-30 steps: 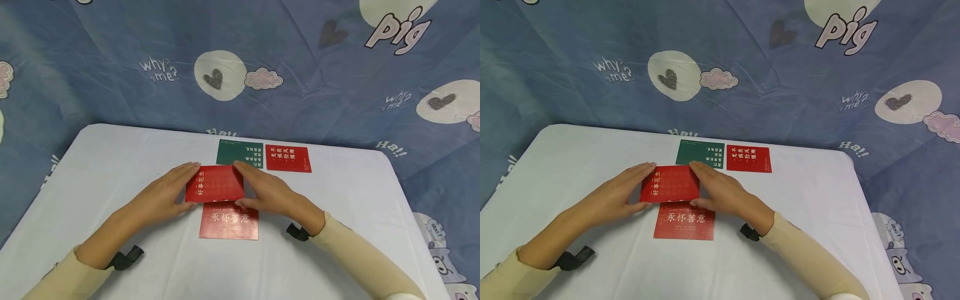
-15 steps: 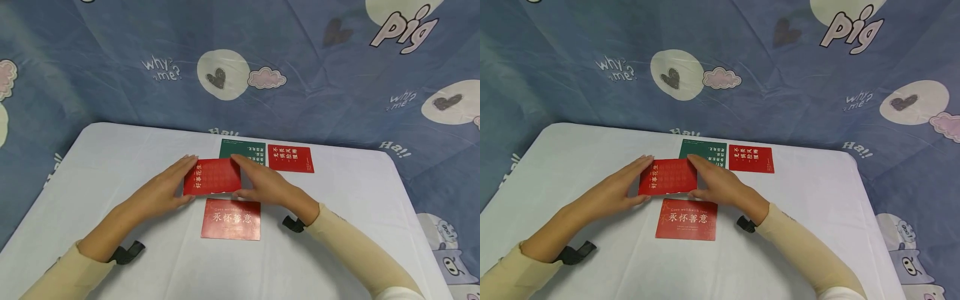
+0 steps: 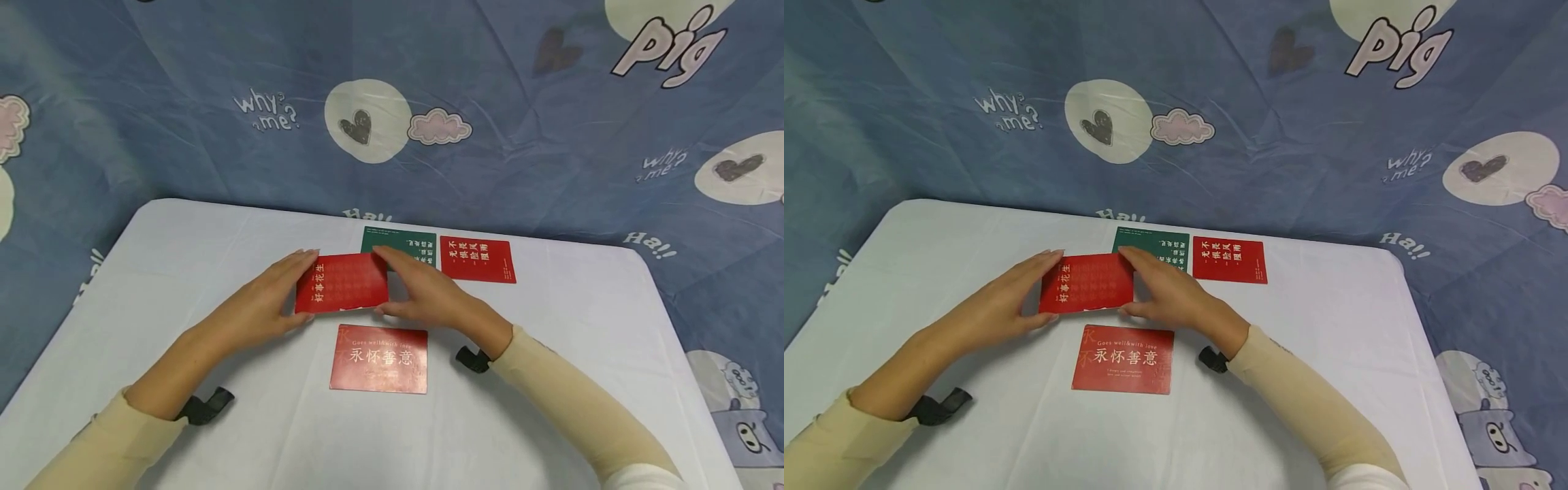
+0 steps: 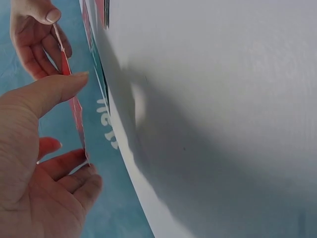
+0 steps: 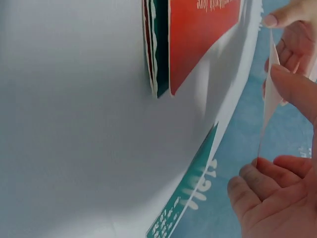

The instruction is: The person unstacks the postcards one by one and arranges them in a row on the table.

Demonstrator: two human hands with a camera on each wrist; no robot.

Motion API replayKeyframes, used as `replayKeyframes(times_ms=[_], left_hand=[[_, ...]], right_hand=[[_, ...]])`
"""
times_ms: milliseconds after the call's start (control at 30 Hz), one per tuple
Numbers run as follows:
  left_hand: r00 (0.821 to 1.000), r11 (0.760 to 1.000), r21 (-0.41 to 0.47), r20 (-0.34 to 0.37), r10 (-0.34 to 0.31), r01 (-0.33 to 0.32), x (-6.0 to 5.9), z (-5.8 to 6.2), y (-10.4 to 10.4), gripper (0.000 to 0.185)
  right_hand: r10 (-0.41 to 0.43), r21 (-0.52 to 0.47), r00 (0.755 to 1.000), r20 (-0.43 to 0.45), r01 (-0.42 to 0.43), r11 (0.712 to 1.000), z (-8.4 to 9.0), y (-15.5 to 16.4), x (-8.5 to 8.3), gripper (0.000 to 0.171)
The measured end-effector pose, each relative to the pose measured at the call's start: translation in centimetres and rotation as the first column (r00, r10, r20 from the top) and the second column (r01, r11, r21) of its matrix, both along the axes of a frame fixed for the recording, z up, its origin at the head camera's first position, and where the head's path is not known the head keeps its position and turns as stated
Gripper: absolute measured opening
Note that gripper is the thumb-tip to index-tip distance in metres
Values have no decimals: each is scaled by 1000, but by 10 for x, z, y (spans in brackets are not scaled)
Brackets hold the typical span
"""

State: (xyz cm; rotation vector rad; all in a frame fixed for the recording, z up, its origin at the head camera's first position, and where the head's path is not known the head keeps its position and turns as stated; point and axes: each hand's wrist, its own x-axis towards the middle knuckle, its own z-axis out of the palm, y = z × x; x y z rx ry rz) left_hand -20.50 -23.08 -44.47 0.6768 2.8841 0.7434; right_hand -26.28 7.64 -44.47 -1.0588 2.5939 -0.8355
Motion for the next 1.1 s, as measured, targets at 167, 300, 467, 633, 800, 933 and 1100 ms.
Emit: replayKeyframes(times_ms=[167, 300, 467, 633, 800, 933, 1100], left_hand=[[1000, 1000, 9, 23, -7, 7, -4, 0, -4, 106], [998, 1000, 25, 57, -3, 2, -7, 1, -6, 107], [998, 999, 40, 64, 3, -6, -11, -1, -9, 105], [998, 999, 33, 56, 8, -10, -16, -2, -12, 105], [998, 1000, 10, 65, 17, -17, -21, -1, -16, 105], [998, 1000, -4, 65, 7, -7, -26, 0, -21, 105], [998, 1000, -11, 56, -2, 3, -33, 1, -25, 104]], right_hand=[[0, 2, 1000, 24, 0, 1000, -2, -3, -5, 101], [-1, 14, 1000, 14, 1, 1000, -5, -5, -8, 101], [-3, 21, 1000, 9, 3, 1000, -7, -10, -12, 101], [-5, 26, 1000, 5, 5, 1000, -7, -15, -16, 101], [-2, 23, 1000, 14, 2, 1000, -7, -21, -20, 101], [1, 24, 1000, 19, -2, 1000, -7, -25, -25, 102], [-1, 27, 1000, 14, 0, 1000, -8, -29, -29, 101]])
